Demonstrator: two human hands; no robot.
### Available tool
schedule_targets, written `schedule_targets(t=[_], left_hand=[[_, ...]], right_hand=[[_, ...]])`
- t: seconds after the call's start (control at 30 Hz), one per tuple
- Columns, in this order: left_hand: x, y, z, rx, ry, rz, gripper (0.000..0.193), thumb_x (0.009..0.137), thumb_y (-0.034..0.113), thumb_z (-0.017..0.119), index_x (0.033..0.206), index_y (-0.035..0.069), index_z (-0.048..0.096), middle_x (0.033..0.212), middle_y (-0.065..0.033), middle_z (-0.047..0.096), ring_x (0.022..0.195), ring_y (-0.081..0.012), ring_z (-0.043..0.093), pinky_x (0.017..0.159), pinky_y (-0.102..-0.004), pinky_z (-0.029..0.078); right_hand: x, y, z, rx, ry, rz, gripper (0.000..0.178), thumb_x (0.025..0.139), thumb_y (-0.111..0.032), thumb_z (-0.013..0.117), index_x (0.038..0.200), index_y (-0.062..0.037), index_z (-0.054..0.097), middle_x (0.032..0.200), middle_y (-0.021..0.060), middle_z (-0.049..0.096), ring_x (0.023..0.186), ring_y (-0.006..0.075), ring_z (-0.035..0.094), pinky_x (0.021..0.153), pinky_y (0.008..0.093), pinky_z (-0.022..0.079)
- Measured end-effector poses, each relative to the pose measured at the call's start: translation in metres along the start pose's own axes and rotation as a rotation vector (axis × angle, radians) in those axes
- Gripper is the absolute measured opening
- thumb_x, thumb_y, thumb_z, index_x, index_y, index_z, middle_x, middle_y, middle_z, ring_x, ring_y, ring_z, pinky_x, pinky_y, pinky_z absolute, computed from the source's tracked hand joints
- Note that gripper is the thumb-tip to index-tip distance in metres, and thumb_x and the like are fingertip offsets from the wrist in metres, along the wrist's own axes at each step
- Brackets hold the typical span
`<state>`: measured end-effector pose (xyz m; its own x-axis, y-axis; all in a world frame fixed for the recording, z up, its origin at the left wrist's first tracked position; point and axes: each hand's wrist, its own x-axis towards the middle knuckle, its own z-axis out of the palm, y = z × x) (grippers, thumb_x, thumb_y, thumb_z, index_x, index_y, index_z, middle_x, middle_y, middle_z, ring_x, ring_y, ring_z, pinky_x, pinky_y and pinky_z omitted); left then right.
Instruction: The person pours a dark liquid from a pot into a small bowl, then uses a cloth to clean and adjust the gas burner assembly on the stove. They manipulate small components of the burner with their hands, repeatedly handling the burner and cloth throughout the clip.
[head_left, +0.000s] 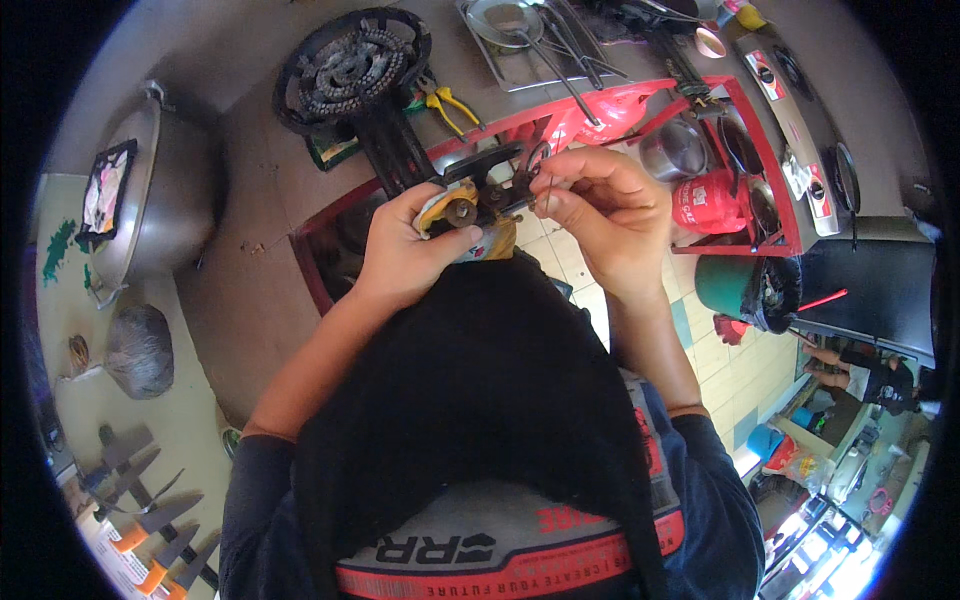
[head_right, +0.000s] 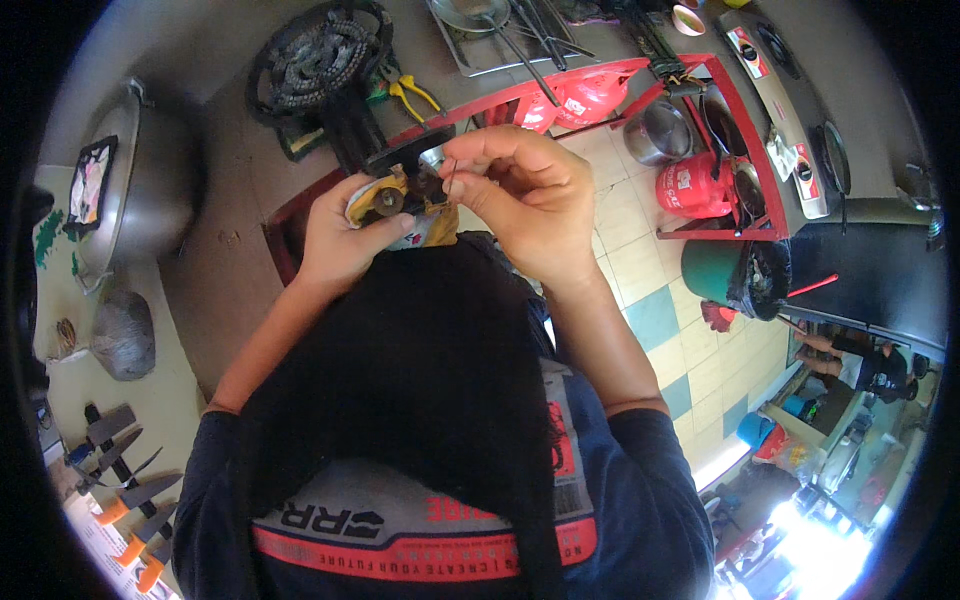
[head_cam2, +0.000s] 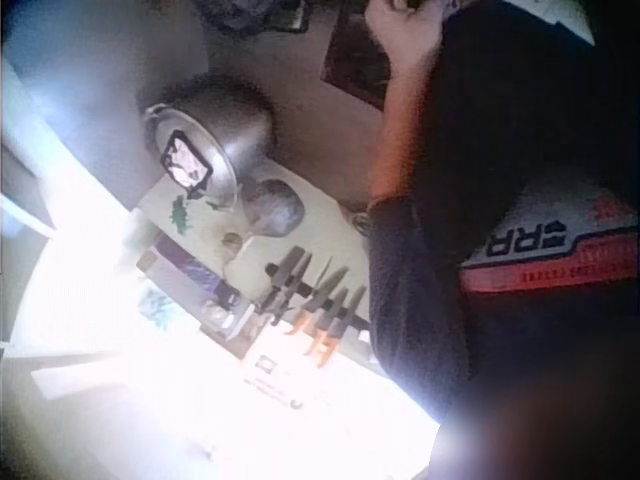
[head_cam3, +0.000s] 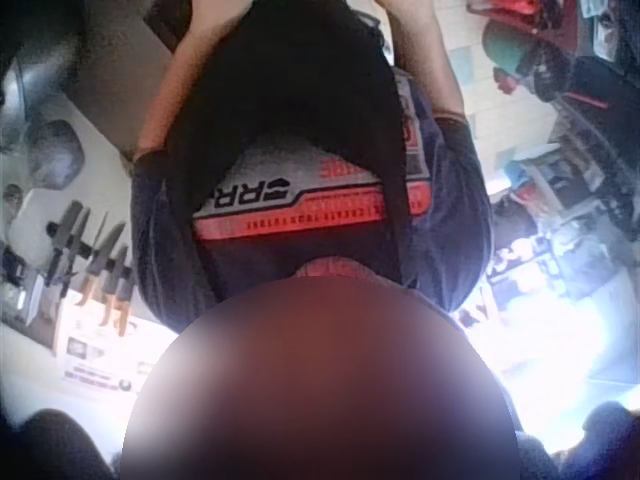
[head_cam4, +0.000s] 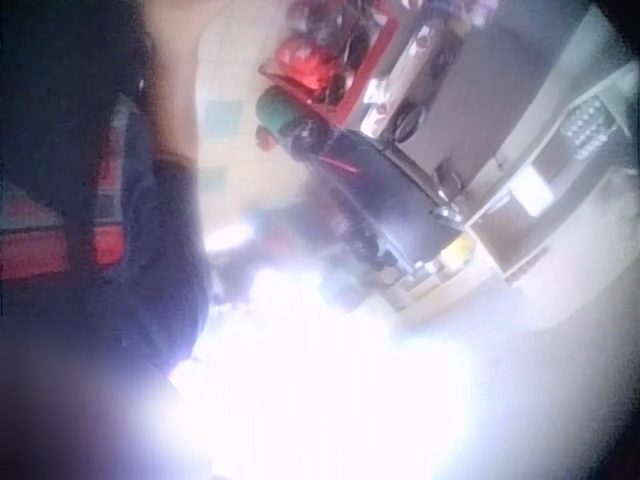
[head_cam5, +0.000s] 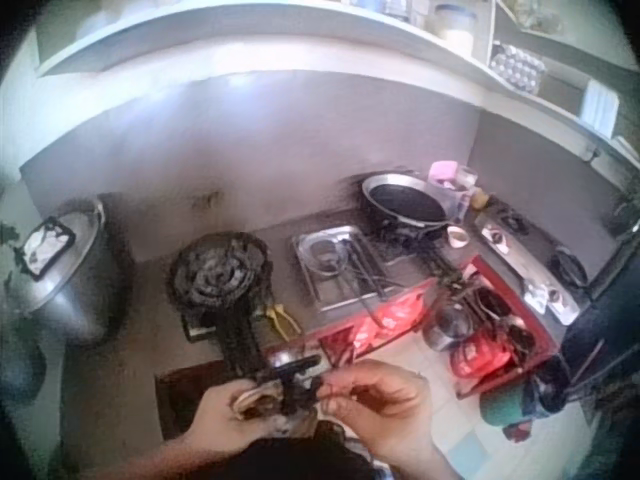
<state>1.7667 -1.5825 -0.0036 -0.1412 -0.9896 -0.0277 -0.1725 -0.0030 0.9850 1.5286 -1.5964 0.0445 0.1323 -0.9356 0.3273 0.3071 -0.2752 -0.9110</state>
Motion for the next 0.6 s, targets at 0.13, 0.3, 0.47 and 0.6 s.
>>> schedule_targets(t=[0.13, 0.3, 0.47, 0.6], left_hand=[[0.002, -0.003, -0.01, 0.04, -0.027, 0.012, 0.028, 0.083, 0.007, 0.087, 0.108, 0.001, 0.075, 0.099, -0.0033, 0.077, 0.093, -0.009, 0.068, 0.087, -0.0302, 0.055], [0.006, -0.007, -0.018, 0.025, -0.03, -0.009, 0.027, 0.084, 0.007, 0.087, 0.107, 0.002, 0.075, 0.096, -0.0021, 0.076, 0.09, -0.0087, 0.068, 0.086, -0.0299, 0.055], [0.009, -0.007, -0.023, 0.03, -0.034, 0.0, 0.028, 0.083, 0.009, 0.088, 0.106, 0.002, 0.074, 0.094, -0.0017, 0.075, 0.088, -0.0087, 0.067, 0.084, -0.03, 0.055], [0.013, -0.003, -0.025, 0.042, -0.049, -0.005, 0.03, 0.082, 0.011, 0.089, 0.107, 0.003, 0.073, 0.094, -0.0022, 0.075, 0.088, -0.0089, 0.067, 0.084, -0.0301, 0.055]], right_hand=[[0.008, 0.004, 0.006, -0.108, 0.039, -0.032, 0.023, 0.095, 0.007, 0.078, 0.118, 0.0037, 0.075, 0.098, 0.0088, 0.077, 0.083, 0.0127, 0.07, 0.076, 0.0264, 0.059], [0.028, 0.016, 0.006, -0.084, 0.019, -0.185, 0.016, 0.098, 0.004, 0.076, 0.114, 0.0033, 0.075, 0.096, 0.009, 0.076, 0.076, 0.0117, 0.067, 0.069, 0.0252, 0.056], [0.031, 0.009, 0.019, 0.018, -0.032, 0.087, 0.011, 0.1, 0.003, 0.073, 0.112, 0.0029, 0.075, 0.095, 0.0098, 0.077, 0.075, 0.0118, 0.068, 0.066, 0.0254, 0.055], [0.037, 0.003, 0.029, -0.139, -0.123, 0.162, 0.009, 0.1, 0.002, 0.072, 0.108, 0.0024, 0.076, 0.093, 0.0087, 0.078, 0.078, 0.012, 0.071, 0.07, 0.0254, 0.056]])
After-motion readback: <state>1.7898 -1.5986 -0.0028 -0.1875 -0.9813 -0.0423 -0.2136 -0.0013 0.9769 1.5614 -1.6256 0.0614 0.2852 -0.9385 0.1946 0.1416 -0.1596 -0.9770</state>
